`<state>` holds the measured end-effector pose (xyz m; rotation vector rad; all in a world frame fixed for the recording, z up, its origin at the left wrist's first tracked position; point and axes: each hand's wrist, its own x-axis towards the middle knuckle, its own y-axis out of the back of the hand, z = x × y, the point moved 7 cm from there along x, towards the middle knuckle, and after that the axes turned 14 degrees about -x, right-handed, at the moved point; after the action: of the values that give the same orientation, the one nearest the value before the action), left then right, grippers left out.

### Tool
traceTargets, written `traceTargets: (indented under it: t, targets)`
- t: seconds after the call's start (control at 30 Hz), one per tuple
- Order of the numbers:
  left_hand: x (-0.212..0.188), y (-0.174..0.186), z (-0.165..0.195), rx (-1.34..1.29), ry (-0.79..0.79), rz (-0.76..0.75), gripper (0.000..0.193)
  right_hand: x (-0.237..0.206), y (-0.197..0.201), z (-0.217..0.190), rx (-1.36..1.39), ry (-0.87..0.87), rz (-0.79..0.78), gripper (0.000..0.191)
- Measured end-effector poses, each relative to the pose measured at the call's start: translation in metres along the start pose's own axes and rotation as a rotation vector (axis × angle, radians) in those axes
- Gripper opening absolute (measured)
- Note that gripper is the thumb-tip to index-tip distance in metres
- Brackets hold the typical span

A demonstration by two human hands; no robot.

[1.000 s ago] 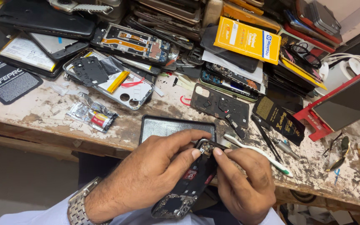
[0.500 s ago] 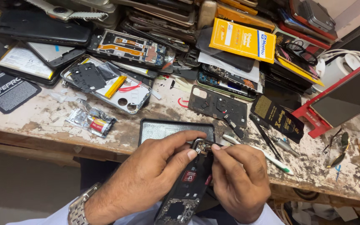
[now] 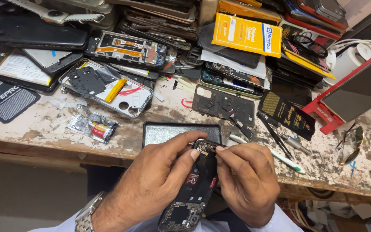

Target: The person works on a disassembled smartphone at a cluttered repair bench, holding the phone chassis and fitting small internal components and connectors into the top of the device by hand. They briefly reach across the bench to move items aside, then continue pressing parts into place on the phone.

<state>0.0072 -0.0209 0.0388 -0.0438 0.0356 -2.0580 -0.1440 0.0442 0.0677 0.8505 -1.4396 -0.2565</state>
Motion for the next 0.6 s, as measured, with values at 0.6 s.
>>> traceTargets:
  t: [0.6]
  targets:
    - [-0.003, 0.000, -0.008, -0.072, -0.010, -0.058, 0.038, -0.007, -0.002, 0.009, 0.033, -0.186, 0.036, 0.025]
